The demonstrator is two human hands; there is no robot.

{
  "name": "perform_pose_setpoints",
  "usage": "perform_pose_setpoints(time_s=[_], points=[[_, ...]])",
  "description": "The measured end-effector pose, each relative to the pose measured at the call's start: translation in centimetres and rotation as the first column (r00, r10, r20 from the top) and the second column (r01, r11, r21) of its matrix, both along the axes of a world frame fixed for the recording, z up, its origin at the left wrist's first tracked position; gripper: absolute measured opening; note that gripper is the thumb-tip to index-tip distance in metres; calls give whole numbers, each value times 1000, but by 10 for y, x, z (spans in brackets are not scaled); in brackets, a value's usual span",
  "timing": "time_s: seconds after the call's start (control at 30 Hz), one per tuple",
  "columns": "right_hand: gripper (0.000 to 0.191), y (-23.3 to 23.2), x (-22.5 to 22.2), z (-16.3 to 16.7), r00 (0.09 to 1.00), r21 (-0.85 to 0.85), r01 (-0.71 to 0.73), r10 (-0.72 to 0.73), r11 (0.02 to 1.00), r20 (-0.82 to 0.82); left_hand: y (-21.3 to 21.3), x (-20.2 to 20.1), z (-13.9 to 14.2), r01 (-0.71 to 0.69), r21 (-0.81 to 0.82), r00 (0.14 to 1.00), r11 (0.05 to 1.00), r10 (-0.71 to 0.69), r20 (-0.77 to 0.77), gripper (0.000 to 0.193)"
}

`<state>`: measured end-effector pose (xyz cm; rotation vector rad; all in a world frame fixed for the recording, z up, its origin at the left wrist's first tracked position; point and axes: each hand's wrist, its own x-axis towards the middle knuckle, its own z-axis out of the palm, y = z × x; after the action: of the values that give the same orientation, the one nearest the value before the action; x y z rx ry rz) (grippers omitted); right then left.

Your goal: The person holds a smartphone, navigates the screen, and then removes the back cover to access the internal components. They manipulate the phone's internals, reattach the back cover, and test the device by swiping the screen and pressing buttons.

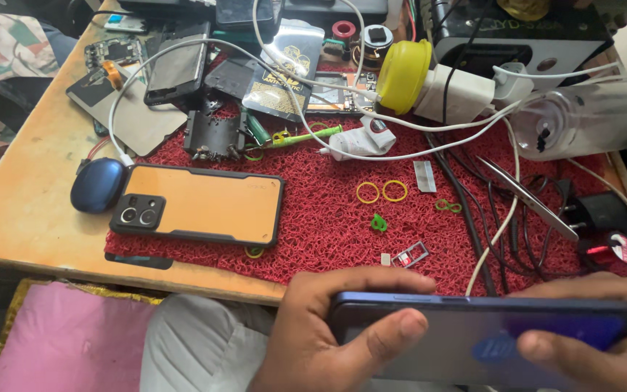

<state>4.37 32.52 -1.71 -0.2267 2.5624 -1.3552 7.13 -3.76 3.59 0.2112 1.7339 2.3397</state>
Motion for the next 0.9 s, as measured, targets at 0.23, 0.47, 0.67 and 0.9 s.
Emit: perform_pose_setpoints(time_s=[0.23,0.47,0.67,0.9], points=[[66,-24,-20,16,957,-370,140,-30,918,287,-4,-6,3,7,189,979,982,-45,197,46],[84,-47,-26,35,972,-739,141,48,659,228,10,-20,-22,-140,549,965,824,-11,263,42],[62,-77,-20,26,910,-881,109,311,460,275,25,-25,-37,-260,646,955,718,90,284,42],[53,-91,26,0,984,-702,85,52,707,171,66,-12,-31,-285,686,938,670,50,342,48]])
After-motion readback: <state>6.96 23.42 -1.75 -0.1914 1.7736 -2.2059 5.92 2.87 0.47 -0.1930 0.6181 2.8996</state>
